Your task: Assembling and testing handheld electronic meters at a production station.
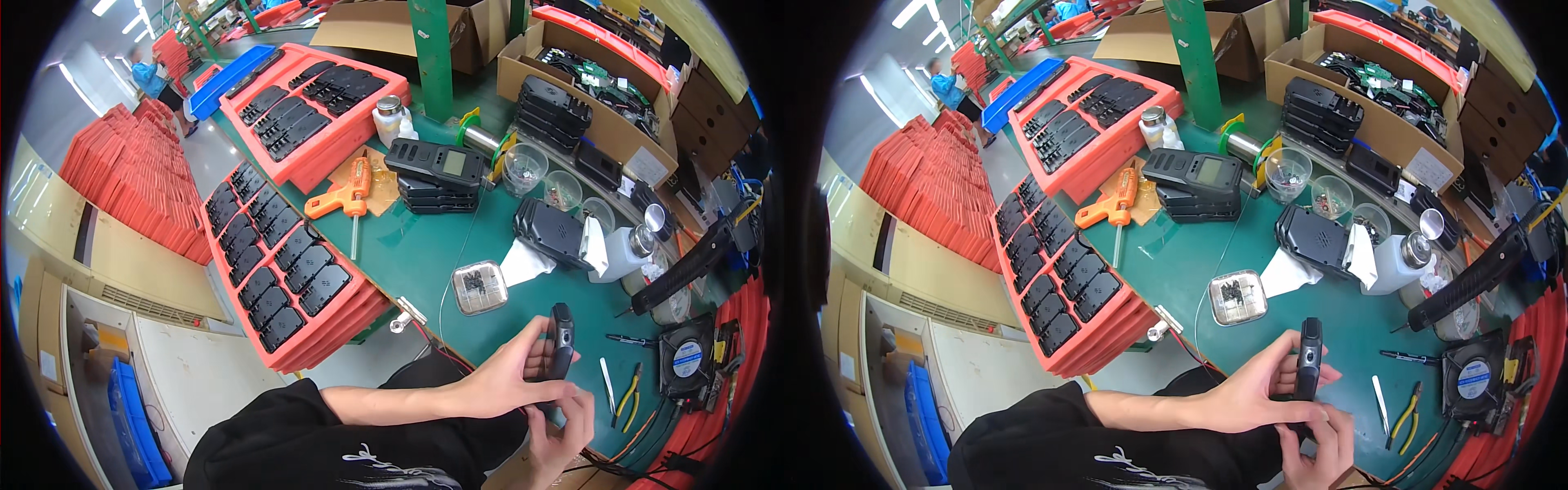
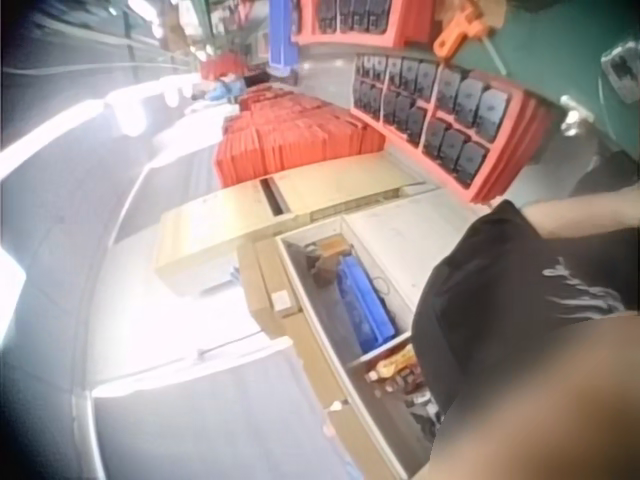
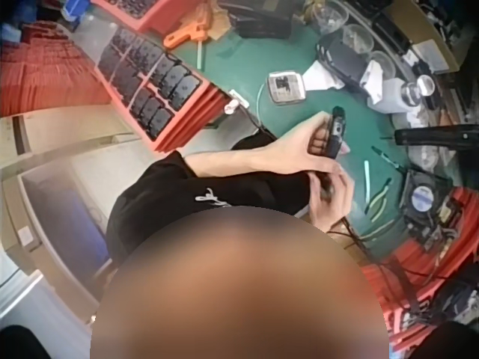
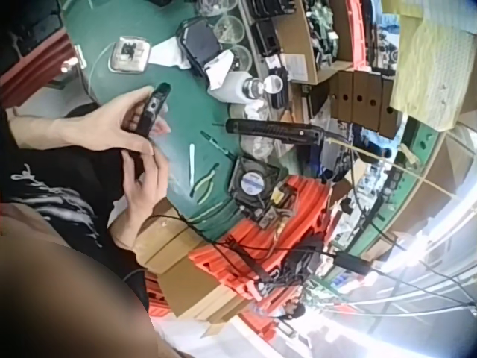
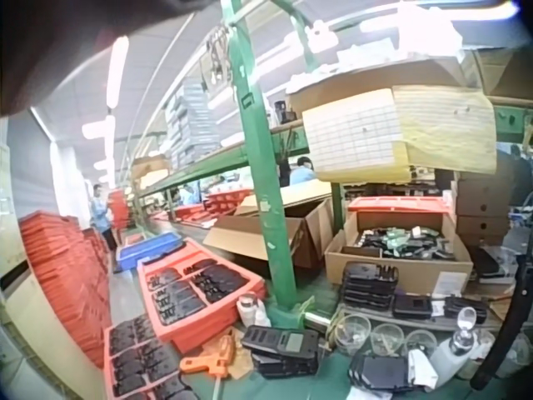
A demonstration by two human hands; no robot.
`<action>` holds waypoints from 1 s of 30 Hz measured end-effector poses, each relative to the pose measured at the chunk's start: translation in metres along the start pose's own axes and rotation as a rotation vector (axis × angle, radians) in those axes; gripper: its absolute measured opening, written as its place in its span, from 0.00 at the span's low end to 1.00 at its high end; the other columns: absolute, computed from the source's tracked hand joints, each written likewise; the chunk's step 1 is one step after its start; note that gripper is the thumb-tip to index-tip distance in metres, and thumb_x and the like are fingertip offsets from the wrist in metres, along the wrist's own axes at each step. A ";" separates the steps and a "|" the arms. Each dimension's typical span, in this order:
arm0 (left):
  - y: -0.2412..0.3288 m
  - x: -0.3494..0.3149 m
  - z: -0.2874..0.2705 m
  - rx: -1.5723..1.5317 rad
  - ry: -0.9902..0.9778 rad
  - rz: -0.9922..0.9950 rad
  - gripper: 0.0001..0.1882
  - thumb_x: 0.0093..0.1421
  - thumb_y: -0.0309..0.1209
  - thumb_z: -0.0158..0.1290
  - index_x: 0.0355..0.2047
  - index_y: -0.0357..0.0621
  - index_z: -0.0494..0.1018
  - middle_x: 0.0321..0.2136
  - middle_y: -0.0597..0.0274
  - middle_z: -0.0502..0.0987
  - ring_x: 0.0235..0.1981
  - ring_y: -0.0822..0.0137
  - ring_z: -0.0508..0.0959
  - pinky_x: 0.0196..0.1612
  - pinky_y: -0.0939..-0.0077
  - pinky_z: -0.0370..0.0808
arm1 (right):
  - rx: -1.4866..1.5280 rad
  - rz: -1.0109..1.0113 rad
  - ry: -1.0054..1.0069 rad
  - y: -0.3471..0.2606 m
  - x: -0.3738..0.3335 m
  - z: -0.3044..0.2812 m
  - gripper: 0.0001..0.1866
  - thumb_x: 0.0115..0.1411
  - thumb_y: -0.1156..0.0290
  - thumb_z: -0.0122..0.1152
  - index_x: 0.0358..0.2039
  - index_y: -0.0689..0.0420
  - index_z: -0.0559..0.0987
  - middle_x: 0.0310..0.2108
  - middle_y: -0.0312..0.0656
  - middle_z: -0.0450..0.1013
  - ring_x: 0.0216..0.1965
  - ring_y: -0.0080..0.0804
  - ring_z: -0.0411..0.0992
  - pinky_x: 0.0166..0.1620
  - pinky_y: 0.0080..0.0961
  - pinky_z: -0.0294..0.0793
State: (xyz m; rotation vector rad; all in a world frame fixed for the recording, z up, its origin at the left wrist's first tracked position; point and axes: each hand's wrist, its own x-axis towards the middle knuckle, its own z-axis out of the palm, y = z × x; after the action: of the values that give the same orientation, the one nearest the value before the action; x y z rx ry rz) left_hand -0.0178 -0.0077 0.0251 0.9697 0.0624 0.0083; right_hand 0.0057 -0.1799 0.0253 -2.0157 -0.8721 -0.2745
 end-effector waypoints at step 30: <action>0.006 -0.002 -0.002 0.168 -0.050 -0.057 0.44 0.61 0.23 0.65 0.69 0.39 0.48 0.53 0.50 0.75 0.50 0.67 0.80 0.56 0.70 0.79 | 0.020 0.076 -0.009 0.013 0.004 -0.006 0.10 0.60 0.81 0.55 0.42 0.69 0.76 0.34 0.50 0.74 0.30 0.41 0.73 0.36 0.32 0.72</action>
State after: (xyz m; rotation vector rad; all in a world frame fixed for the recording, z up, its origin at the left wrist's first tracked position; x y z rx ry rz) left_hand -0.0202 -0.0026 0.0292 1.1353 0.0452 -0.0752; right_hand 0.0184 -0.1876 0.0220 -2.0273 -0.7984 -0.2136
